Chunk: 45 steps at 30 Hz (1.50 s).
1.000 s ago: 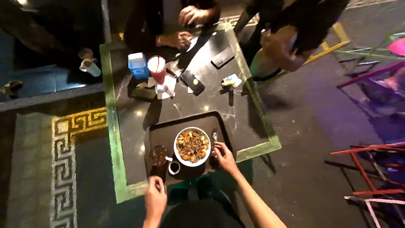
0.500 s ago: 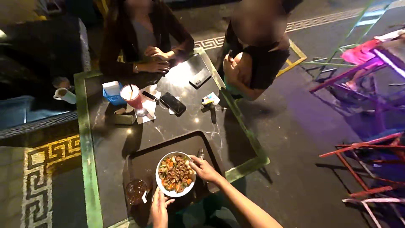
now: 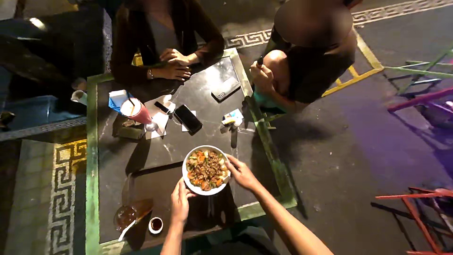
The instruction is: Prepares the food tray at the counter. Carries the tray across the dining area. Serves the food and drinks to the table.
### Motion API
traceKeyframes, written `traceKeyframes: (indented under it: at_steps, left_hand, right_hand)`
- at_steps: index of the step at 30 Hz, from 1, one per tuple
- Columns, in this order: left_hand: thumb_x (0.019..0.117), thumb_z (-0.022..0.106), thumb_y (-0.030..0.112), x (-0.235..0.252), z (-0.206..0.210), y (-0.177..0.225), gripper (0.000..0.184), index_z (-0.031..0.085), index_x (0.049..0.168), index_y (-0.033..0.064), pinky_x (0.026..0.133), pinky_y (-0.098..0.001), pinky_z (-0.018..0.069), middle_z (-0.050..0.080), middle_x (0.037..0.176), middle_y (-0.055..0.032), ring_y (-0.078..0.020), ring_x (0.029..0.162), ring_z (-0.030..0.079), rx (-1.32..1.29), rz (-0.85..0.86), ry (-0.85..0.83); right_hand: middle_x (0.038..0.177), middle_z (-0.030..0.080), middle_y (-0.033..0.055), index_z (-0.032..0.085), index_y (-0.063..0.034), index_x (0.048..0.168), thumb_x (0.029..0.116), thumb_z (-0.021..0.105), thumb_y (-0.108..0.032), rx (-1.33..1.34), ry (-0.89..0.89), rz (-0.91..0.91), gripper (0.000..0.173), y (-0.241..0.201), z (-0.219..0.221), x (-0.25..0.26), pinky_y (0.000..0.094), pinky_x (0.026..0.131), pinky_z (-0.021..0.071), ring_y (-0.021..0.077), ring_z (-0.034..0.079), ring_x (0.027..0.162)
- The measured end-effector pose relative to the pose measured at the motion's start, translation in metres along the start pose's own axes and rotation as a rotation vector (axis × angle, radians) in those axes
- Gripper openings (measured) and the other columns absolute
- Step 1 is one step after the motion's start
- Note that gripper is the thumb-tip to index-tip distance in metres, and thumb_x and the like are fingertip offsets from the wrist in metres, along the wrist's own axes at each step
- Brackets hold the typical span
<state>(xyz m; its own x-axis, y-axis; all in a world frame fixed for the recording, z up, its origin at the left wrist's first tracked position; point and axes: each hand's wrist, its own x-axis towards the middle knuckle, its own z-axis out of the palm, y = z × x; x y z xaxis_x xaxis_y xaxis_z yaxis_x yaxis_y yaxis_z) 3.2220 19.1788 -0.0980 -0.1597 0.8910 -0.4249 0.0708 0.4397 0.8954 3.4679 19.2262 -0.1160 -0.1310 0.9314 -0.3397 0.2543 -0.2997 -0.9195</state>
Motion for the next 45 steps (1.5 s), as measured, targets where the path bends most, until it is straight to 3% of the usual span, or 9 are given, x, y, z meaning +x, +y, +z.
traceKeyframes:
  at_steps: [6, 11, 23, 29, 31, 32, 36, 41, 45]
  left_hand:
    - [0.1136, 0.026, 0.029, 0.081, 0.054, 0.017, 0.049, 0.057, 0.134, -0.0035, 0.073, -0.0341, 0.0623, 0.07, 0.106, -0.0132, -0.0147, 0.077, 0.071, 0.088, 0.01, -0.049]
    - [0.114, 0.024, 0.033, 0.122, 0.066, 0.016, 0.052, 0.058, 0.134, -0.0017, 0.076, -0.036, 0.0589, 0.067, 0.109, -0.0175, -0.0175, 0.078, 0.068, 0.161, -0.041, -0.034]
    - [0.1115, 0.019, 0.05, 0.142, 0.056, 0.006, 0.064, 0.059, 0.137, 0.007, 0.071, -0.04, 0.0579, 0.067, 0.108, -0.0163, -0.0199, 0.073, 0.065, 0.192, -0.089, -0.07]
    - [0.1138, 0.024, 0.038, 0.148, 0.063, 0.005, 0.055, 0.054, 0.141, 0.0006, 0.081, -0.0446, 0.0591, 0.066, 0.121, -0.0212, -0.0257, 0.091, 0.07, 0.117, -0.095, -0.056]
    - [0.1137, 0.031, 0.029, 0.129, 0.059, 0.007, 0.05, 0.043, 0.152, -0.0005, 0.091, -0.0491, 0.0576, 0.059, 0.137, -0.0252, -0.0322, 0.105, 0.069, 0.165, -0.059, -0.028]
    - [0.1126, 0.037, 0.025, 0.113, 0.057, 0.006, 0.047, 0.045, 0.149, -0.0038, 0.087, -0.0483, 0.0595, 0.062, 0.13, -0.0263, -0.0319, 0.099, 0.071, 0.209, 0.011, 0.013]
    - [0.1035, 0.054, 0.014, 0.002, 0.029, -0.029, 0.024, 0.068, 0.111, -0.0036, 0.07, -0.0317, 0.0583, 0.069, 0.093, -0.0133, -0.0154, 0.074, 0.066, 0.265, 0.19, 0.025]
    - [0.1033, 0.054, 0.018, -0.117, -0.038, -0.084, 0.028, 0.071, 0.097, -0.0038, 0.075, -0.0317, 0.0573, 0.07, 0.087, -0.0141, -0.0168, 0.076, 0.067, 0.351, 0.025, -0.153]
    - [0.1024, 0.056, 0.014, -0.164, -0.097, -0.101, 0.023, 0.071, 0.104, -0.0032, 0.072, -0.0328, 0.0591, 0.071, 0.087, -0.0119, -0.0153, 0.072, 0.067, 0.351, -0.144, -0.126]
  right_hand:
    - [0.119, 0.07, 0.0154, 0.052, -0.0059, 0.147, 0.1114, 0.04, -0.031, 0.04, 0.084, 0.014, 0.045, 0.022, -0.044, 0.056, 0.0362, 0.08, 0.0612, 0.0169, 0.072, 0.091]
    - [0.12, 0.069, 0.0165, 0.049, -0.0103, 0.15, 0.1125, 0.037, -0.032, 0.088, 0.102, 0.067, 0.045, 0.037, -0.045, 0.089, 0.0412, 0.08, 0.0607, 0.0218, 0.072, 0.091]
    - [0.12, 0.069, 0.0154, 0.048, -0.0162, 0.152, 0.1127, 0.036, -0.037, 0.088, 0.096, 0.13, 0.046, 0.048, -0.035, 0.105, 0.0419, 0.073, 0.0605, 0.0228, 0.071, 0.086]
    - [0.134, 0.063, 0.0172, 0.04, -0.0216, 0.158, 0.112, 0.034, -0.044, 0.012, 0.038, 0.187, 0.051, 0.048, -0.044, 0.099, 0.0507, 0.081, 0.0595, 0.0299, 0.07, 0.1]
    - [0.129, 0.065, 0.0173, 0.041, -0.0166, 0.156, 0.1115, 0.039, -0.04, -0.07, 0.087, 0.175, 0.05, 0.045, -0.044, 0.087, 0.0468, 0.083, 0.0614, 0.026, 0.072, 0.096]
    - [0.128, 0.066, 0.0176, 0.044, -0.0116, 0.154, 0.1099, 0.045, -0.037, -0.15, 0.136, 0.126, 0.05, 0.04, -0.044, 0.076, 0.0437, 0.084, 0.0619, 0.0239, 0.073, 0.097]
    - [0.113, 0.068, 0.0221, 0.053, 0.0109, 0.134, 0.0991, 0.065, -0.023, -0.325, 0.177, -0.29, 0.05, 0.014, -0.026, 0.014, 0.0306, 0.084, 0.0584, 0.0187, 0.069, 0.099]
    - [0.133, 0.063, 0.0202, 0.052, 0.0037, 0.14, 0.0841, 0.083, -0.032, -0.268, -0.223, -0.46, 0.074, -0.019, 0.097, -0.011, 0.0446, 0.102, 0.0533, 0.0268, 0.061, 0.123]
    - [0.151, 0.052, 0.0172, 0.046, -0.0021, 0.151, 0.0742, 0.09, -0.042, -0.162, -0.407, -0.609, 0.097, -0.014, 0.226, -0.003, 0.0496, 0.12, 0.0398, 0.029, 0.048, 0.142]
